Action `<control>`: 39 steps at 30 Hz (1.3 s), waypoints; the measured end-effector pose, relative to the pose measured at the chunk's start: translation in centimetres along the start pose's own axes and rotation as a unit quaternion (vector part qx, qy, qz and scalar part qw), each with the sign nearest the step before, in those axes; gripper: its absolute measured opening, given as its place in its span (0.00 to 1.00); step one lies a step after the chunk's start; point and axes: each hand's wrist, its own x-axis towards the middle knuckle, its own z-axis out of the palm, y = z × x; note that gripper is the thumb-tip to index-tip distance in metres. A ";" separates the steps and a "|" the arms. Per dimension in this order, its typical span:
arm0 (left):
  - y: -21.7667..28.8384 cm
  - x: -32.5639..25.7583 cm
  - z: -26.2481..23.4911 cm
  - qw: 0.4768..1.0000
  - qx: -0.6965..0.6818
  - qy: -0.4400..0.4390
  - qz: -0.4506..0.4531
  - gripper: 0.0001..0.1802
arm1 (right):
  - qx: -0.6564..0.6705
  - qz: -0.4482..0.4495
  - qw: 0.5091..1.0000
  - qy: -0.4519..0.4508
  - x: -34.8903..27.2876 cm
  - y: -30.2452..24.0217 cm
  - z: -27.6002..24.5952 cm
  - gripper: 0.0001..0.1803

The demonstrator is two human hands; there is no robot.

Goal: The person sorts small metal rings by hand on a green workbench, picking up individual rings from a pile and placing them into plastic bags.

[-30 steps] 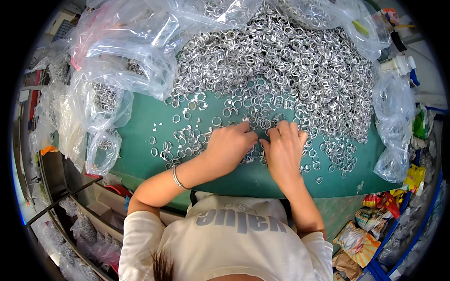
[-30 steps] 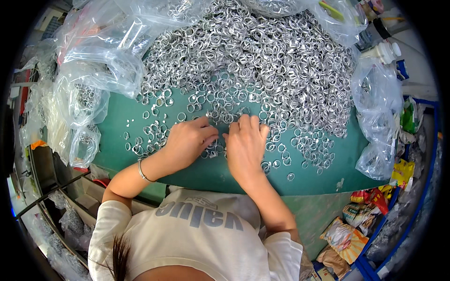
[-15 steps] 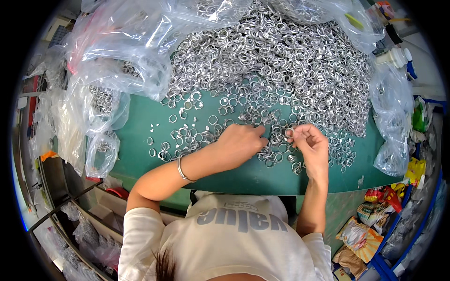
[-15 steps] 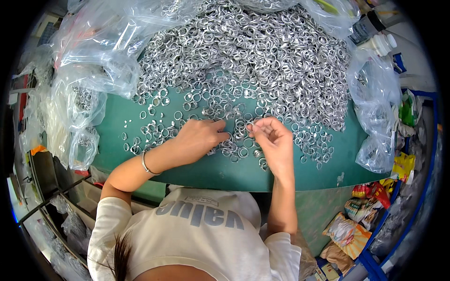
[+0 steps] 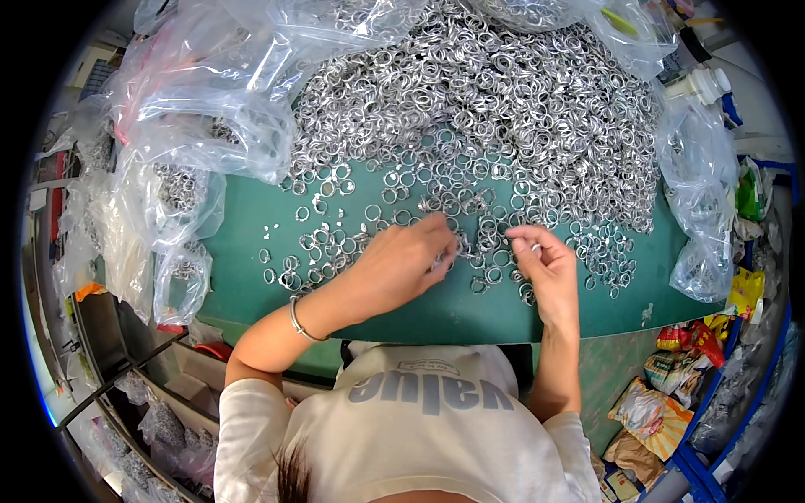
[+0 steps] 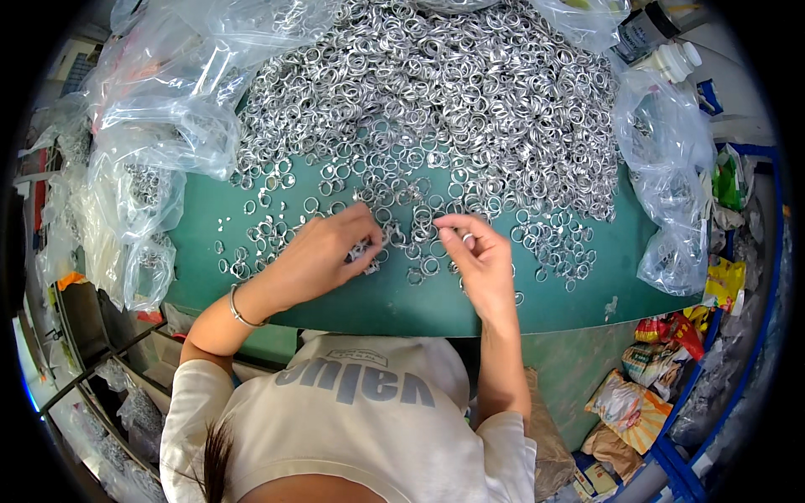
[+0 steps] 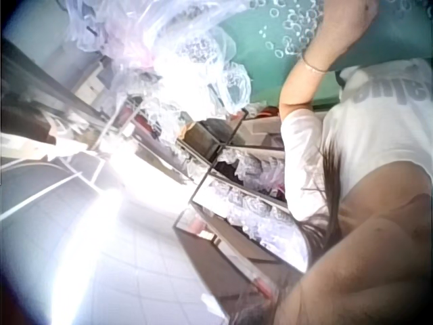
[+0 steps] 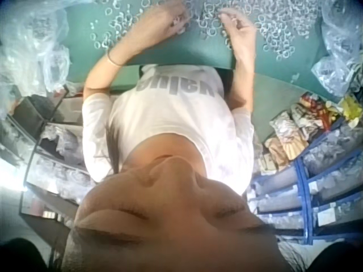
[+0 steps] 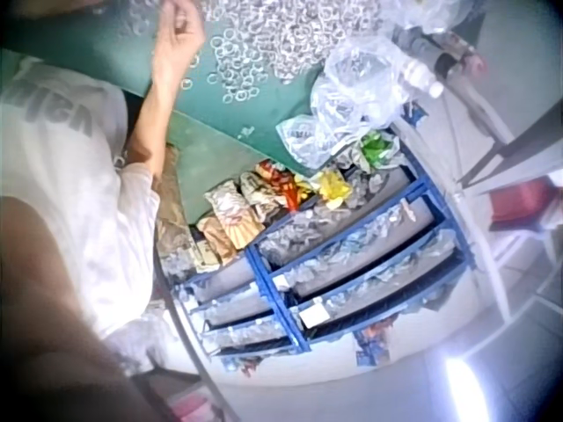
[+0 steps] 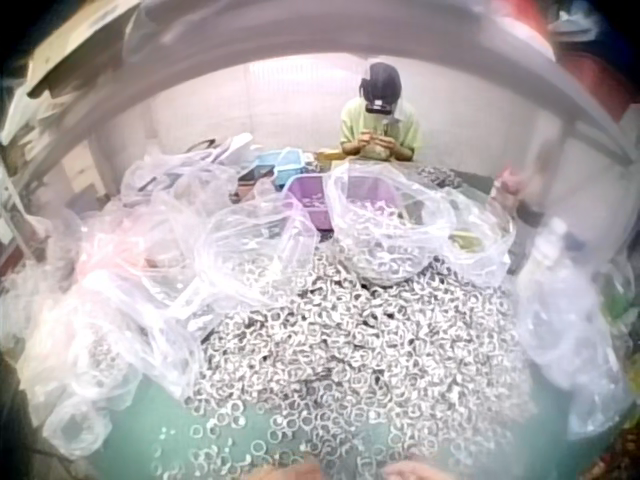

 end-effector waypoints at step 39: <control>2.6 -3.2 1.4 0.956 -0.249 0.127 -0.085 0.15 | 0.246 0.136 0.950 -0.132 -2.6 -2.5 4.6 0.03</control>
